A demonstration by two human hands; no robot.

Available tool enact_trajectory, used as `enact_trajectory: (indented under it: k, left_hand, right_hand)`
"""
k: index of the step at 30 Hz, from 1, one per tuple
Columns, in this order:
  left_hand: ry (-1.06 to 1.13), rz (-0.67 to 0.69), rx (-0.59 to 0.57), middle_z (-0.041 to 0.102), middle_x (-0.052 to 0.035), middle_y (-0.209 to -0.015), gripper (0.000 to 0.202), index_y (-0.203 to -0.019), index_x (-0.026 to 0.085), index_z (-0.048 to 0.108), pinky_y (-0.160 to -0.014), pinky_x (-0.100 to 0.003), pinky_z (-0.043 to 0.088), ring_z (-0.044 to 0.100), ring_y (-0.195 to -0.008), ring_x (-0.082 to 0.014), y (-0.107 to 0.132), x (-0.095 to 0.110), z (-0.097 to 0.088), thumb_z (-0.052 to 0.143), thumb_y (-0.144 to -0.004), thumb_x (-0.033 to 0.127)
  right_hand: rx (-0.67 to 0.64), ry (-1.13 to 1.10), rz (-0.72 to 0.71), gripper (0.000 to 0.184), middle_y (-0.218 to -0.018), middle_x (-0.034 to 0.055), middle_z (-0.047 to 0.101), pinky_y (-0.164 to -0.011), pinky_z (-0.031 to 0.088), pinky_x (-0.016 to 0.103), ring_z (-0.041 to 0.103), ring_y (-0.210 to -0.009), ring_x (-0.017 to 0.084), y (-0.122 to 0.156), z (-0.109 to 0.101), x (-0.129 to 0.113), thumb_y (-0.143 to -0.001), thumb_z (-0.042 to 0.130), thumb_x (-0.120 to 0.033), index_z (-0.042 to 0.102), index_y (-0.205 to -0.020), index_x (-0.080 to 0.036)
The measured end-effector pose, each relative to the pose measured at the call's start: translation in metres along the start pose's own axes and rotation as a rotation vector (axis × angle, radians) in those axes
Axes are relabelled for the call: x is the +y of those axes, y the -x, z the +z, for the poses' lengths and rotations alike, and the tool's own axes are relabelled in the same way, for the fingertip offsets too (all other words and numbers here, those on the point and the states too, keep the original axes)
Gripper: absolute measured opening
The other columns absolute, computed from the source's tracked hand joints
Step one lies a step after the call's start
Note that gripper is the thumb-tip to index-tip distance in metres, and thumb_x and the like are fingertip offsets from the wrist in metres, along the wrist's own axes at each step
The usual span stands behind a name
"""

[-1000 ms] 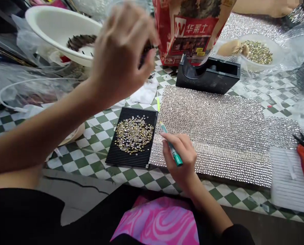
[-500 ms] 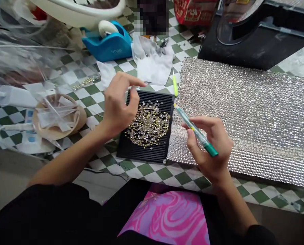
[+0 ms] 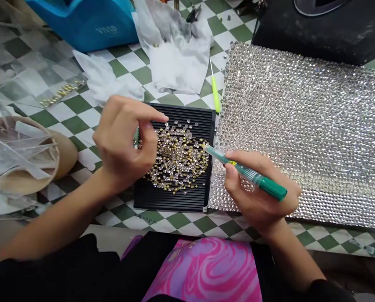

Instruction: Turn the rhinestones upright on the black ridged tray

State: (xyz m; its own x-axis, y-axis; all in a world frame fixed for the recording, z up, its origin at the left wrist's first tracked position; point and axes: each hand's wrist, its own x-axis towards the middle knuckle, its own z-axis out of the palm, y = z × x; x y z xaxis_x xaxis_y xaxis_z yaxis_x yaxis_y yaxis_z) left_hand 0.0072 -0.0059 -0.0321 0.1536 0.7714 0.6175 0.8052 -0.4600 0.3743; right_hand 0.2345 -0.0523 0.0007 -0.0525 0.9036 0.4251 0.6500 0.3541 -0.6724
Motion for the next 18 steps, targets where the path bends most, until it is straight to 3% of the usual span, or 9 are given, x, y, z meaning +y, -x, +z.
enact_trajectory:
  k: [9,15,18]
  left_hand:
    - [0.004,0.077,0.02,0.067,-0.0033,-0.083,0.026,-0.093,0.023,0.062,-0.07,-0.035,0.047,0.063,-0.08,-0.019,-0.0004,-0.0021,-0.0003,0.042,-0.086,0.008]
    - [-0.055,0.037,-0.04,0.068,-0.0048,-0.082,0.025,-0.09,0.022,0.065,-0.071,-0.036,0.047,0.062,-0.08,-0.0196,0.0013,-0.0035,-0.0006,0.044,-0.084,0.01]
    - [-0.068,0.031,-0.044,0.067,-0.0052,-0.083,0.025,-0.091,0.023,0.066,-0.071,-0.037,0.047,0.061,-0.079,-0.0202,0.0015,-0.0048,-0.001,0.046,-0.083,0.011]
  right_hand:
    - [-0.065,0.025,0.006,0.021,-0.089,-0.0021,0.072,-0.068,0.057,0.028,0.069,-0.077,0.012,-0.0001,0.0006,0.0033,-0.082,0.07,-0.014,0.069,-0.1,-0.024]
    - [0.172,0.013,-0.094,0.022,-0.083,0.0005,0.073,-0.06,0.055,0.026,0.068,-0.068,0.011,-0.002,-0.0006,0.005,-0.078,0.068,-0.007,0.072,-0.096,-0.018]
    - [0.261,0.03,-0.06,0.017,-0.074,0.0024,0.071,-0.051,0.05,0.028,0.066,-0.061,0.013,-0.0025,-0.0066,0.0068,-0.076,0.067,-0.009,0.074,-0.091,-0.016]
